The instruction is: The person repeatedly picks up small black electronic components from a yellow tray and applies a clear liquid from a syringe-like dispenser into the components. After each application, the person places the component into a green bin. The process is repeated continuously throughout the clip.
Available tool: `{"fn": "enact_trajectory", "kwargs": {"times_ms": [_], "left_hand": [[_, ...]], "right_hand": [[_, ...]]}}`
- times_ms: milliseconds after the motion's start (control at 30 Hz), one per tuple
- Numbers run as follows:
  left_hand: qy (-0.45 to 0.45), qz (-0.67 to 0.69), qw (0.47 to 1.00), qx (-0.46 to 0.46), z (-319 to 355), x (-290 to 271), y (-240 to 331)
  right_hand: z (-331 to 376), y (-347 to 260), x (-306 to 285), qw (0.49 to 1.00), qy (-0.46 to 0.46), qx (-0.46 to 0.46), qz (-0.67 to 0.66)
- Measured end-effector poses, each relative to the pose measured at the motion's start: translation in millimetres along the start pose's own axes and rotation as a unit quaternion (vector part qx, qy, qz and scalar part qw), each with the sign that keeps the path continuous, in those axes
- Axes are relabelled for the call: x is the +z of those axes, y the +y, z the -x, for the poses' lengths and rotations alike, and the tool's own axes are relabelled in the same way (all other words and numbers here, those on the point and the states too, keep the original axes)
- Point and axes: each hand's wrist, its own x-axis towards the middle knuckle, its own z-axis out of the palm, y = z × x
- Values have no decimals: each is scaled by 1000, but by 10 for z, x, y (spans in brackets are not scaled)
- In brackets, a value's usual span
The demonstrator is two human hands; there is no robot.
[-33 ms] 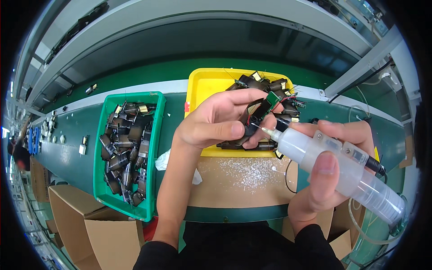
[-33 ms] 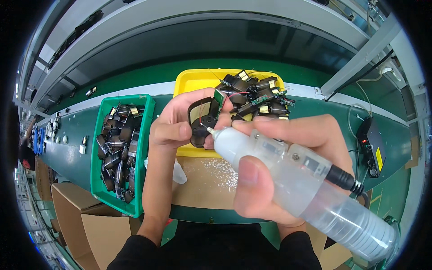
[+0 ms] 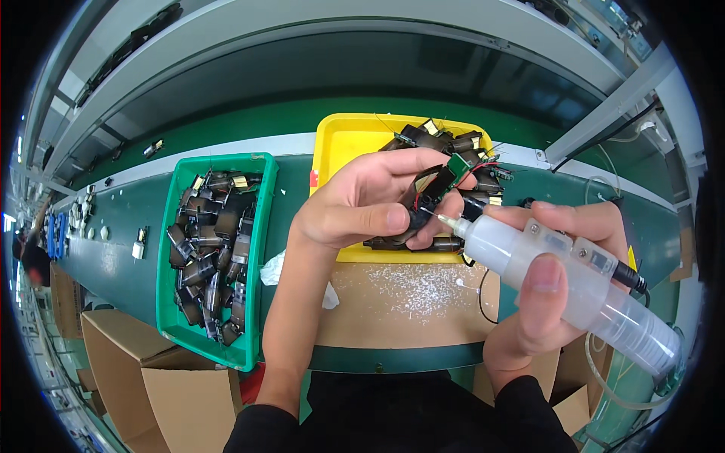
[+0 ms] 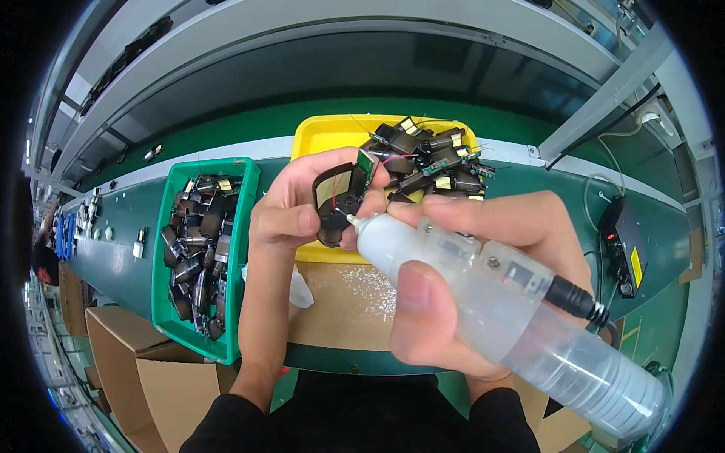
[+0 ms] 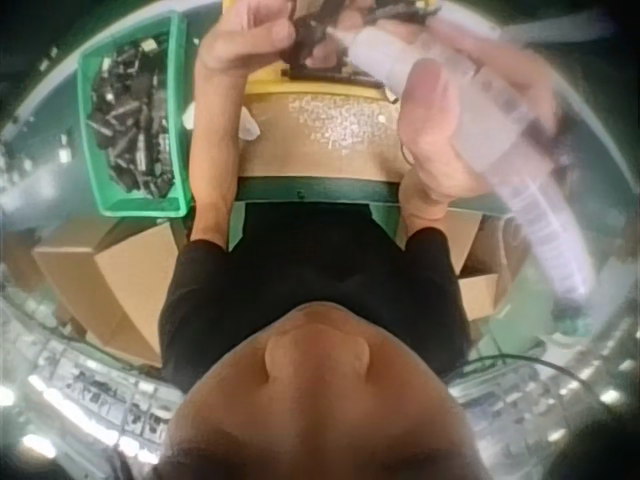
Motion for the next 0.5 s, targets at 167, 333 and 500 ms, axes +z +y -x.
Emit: {"fn": "enact_trajectory", "kwargs": {"times_ms": [167,333,500], "left_hand": [[-64,29,997,13,40,-37,15],[-96,25,995,32,47,-77,14],[-107,17,993,44,35,-97,16]], "right_hand": [[30,16,19,999,11,14,-33],[45,20,3,999,1,29,-19],[39,-7,4,999,-16,32,-4]]}}
